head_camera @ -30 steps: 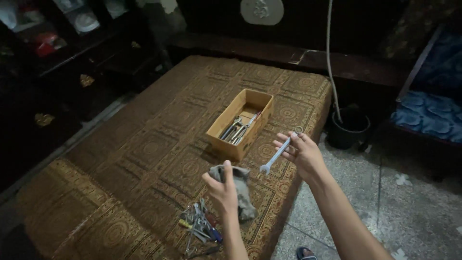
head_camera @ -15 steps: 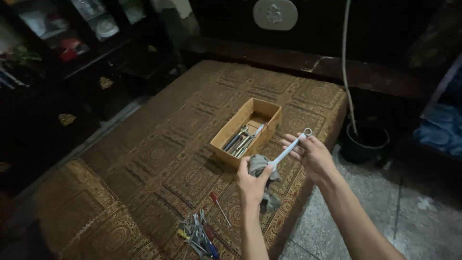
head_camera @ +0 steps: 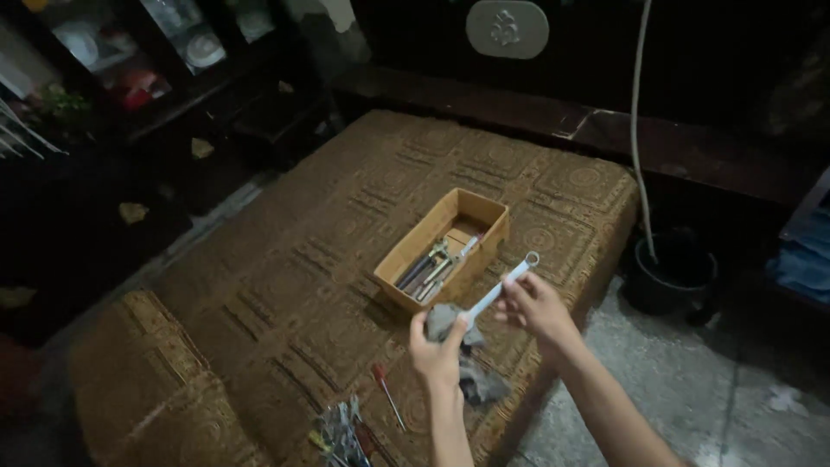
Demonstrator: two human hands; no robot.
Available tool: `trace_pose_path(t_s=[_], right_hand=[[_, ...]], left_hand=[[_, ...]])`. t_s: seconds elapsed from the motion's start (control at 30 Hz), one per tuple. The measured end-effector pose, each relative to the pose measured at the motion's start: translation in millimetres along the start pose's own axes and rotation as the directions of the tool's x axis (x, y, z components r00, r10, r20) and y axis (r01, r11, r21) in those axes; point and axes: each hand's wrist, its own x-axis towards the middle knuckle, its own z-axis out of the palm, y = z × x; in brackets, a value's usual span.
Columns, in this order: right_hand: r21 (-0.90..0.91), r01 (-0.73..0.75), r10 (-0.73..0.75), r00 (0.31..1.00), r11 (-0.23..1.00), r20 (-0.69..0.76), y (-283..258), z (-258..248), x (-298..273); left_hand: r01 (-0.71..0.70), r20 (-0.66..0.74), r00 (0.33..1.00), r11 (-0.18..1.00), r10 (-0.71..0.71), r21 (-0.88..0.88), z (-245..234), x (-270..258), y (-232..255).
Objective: The person cleans various metal tools by wiping them with a cloth and places tools into a cardboard box on the bed.
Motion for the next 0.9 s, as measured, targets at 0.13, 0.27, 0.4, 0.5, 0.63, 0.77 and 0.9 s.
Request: trace_pose_path(t_s=[0.13,0.27,0.4,0.5,0.63,0.77,0.9], right_hand=[[-0.033,-0.051,0.052,0.997,0.998,0.057,19,12,18],[-0.005,-0.048,0.048,0.997,0.999,0.054,36,31,55],[-0.006,-0.061,0.061,0.998,0.998,0.003,36,49,91],[0.146,-0.125,0.143,0.983,0.981,-0.119,32,75,115],[0.146,-0.121,0.137,0.984,0.982,-0.110,38,95,140],[0.126,-0.155,0.169,0.979,0.980,-0.110,51,95,170],[0.029,-0.262,0.264,0.951,0.965,-0.162,80,79,208]], left_hand=[[0.215,-0.066,0.976,0.972,-0.209,0.100,-25,28,-11],[0.110,-0.046,0.993,0.990,-0.106,0.085,-33,73,-25],[0.074,-0.060,0.996,0.986,-0.066,0.148,-29,120,-34],[0.083,0.052,0.995,0.991,-0.089,0.108,-21,158,-31],[0.234,-0.031,0.972,0.939,-0.234,0.251,-14,187,-21],[0.321,-0.014,0.943,0.901,-0.332,0.291,-8,208,-24],[0.506,-0.114,0.841,0.695,-0.529,0.511,-2,237,-57]])
